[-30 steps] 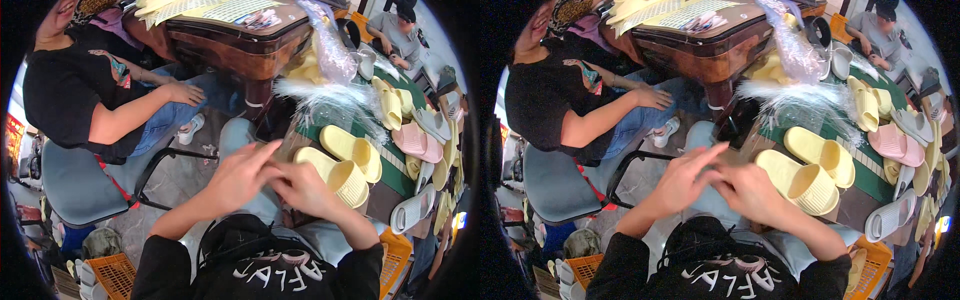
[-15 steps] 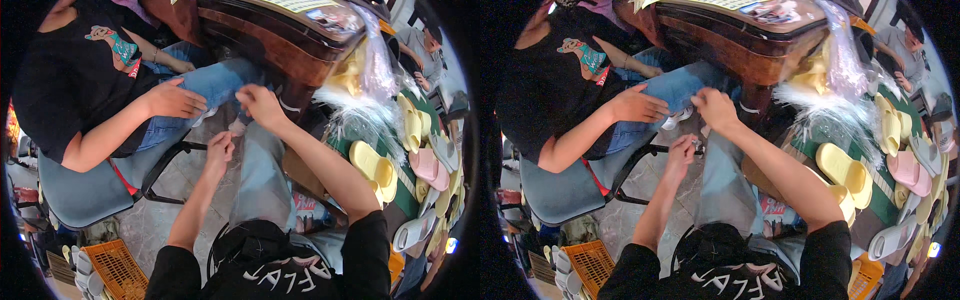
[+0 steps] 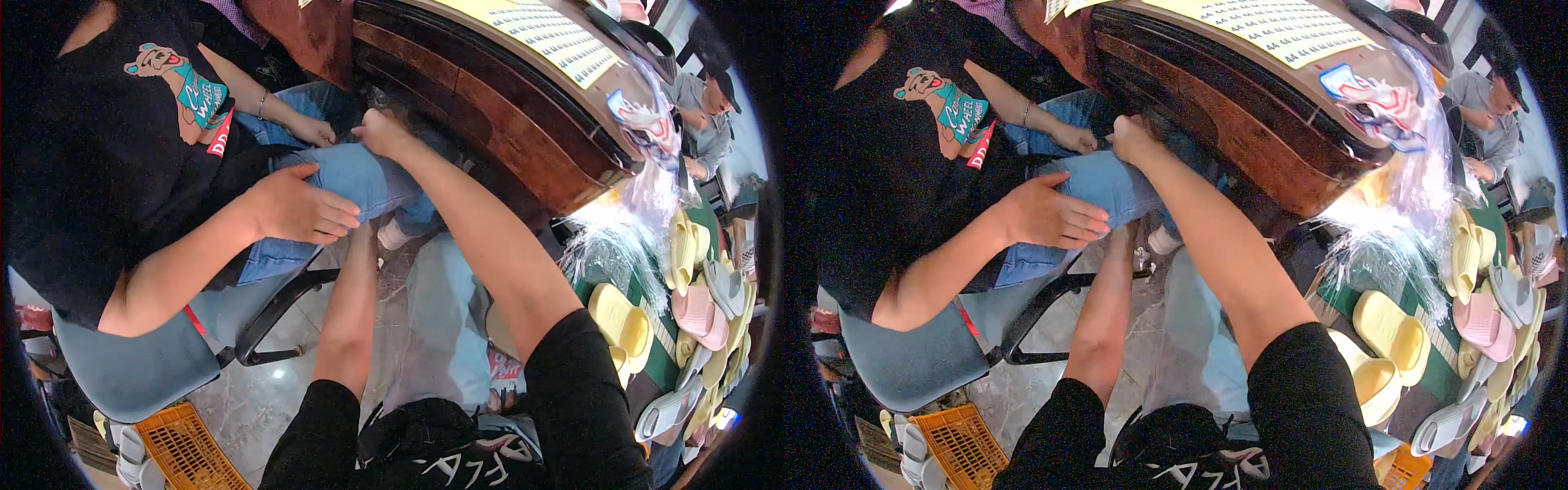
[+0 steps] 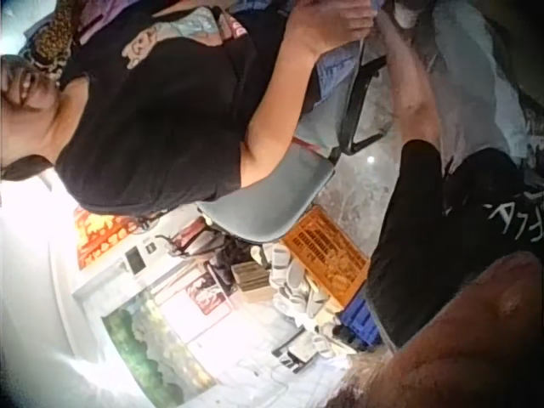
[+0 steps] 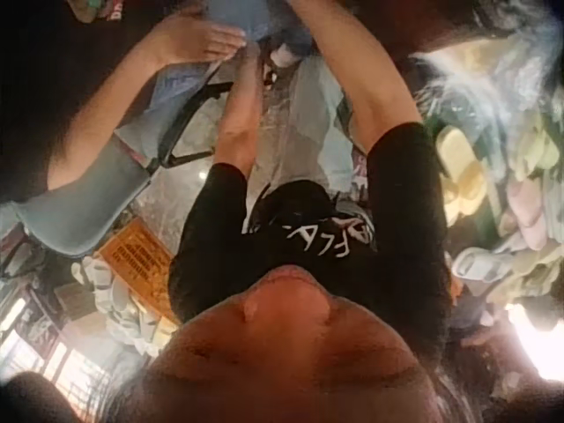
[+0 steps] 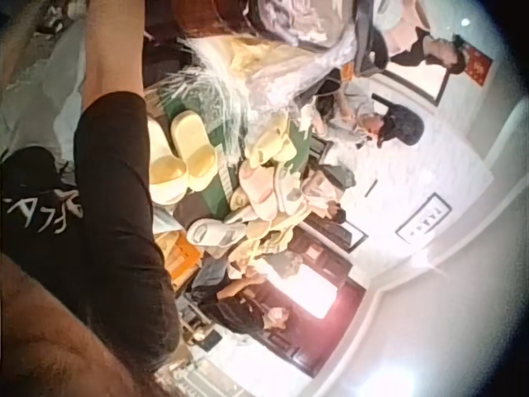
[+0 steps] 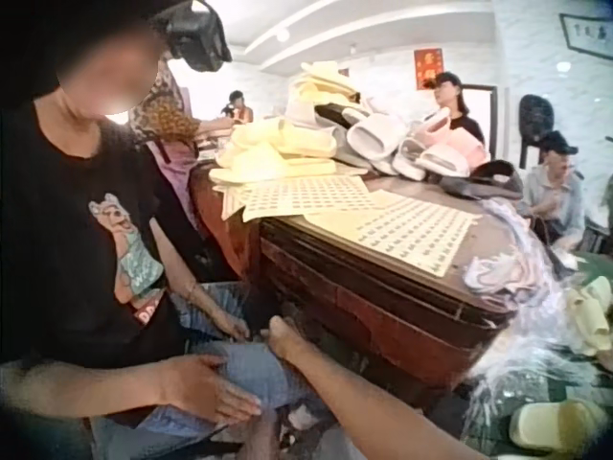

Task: The person pairs slide sandals by threading and securing plastic tag fasteners through each pair by hand.

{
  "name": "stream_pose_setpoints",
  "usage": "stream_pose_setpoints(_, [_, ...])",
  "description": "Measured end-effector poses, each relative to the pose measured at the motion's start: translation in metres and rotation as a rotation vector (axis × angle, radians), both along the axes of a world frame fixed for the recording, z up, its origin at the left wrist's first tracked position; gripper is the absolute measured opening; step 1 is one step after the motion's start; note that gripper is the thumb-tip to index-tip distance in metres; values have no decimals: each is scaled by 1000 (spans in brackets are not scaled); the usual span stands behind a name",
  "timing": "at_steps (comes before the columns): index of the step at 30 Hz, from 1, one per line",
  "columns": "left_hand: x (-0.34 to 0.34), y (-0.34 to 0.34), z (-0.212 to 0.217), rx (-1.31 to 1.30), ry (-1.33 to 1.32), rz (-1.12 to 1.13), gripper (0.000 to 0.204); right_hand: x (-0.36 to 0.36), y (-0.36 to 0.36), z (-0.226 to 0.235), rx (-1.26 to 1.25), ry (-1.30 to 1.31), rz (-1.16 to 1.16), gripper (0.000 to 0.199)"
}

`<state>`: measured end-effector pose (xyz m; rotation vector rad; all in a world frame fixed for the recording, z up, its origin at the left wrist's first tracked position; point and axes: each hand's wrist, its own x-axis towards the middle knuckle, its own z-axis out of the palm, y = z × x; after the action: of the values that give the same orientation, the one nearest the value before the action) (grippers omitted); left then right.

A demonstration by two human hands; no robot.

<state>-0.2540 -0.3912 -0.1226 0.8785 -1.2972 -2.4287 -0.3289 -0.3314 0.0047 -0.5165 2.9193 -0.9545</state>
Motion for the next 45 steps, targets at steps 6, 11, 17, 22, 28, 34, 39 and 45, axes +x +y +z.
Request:
stream_pose_setpoints(6, [1,-16,-9,-72,26,7,14,-26,-1,-20,252,48,46,41])
stream_pose_setpoints(11, [7,-19,-16,-134,34,12,14,-47,6,-41,-40,-17,330,26])
stream_pose_setpoints(17, [63,-10,-32,-209,41,17,14,-16,16,-23,-417,9,188,14])
stream_pose_setpoints(22, [28,31,-18,-276,48,27,14,19,17,-6,-331,372,55,12])
stream_pose_setpoints(28, [68,42,-7,-100,23,-58,13,49,31,4,-330,429,21,10])
stream_pose_setpoints(34, [104,57,48,-13,40,-130,23,58,40,7,-43,597,-63,9])
stream_pose_setpoints(39, [120,60,72,-42,105,-173,24,71,46,12,-125,451,-103,7])
stream_pose_setpoints(45, [100,33,73,-1188,251,-304,20,76,59,15,-158,313,-96,18])
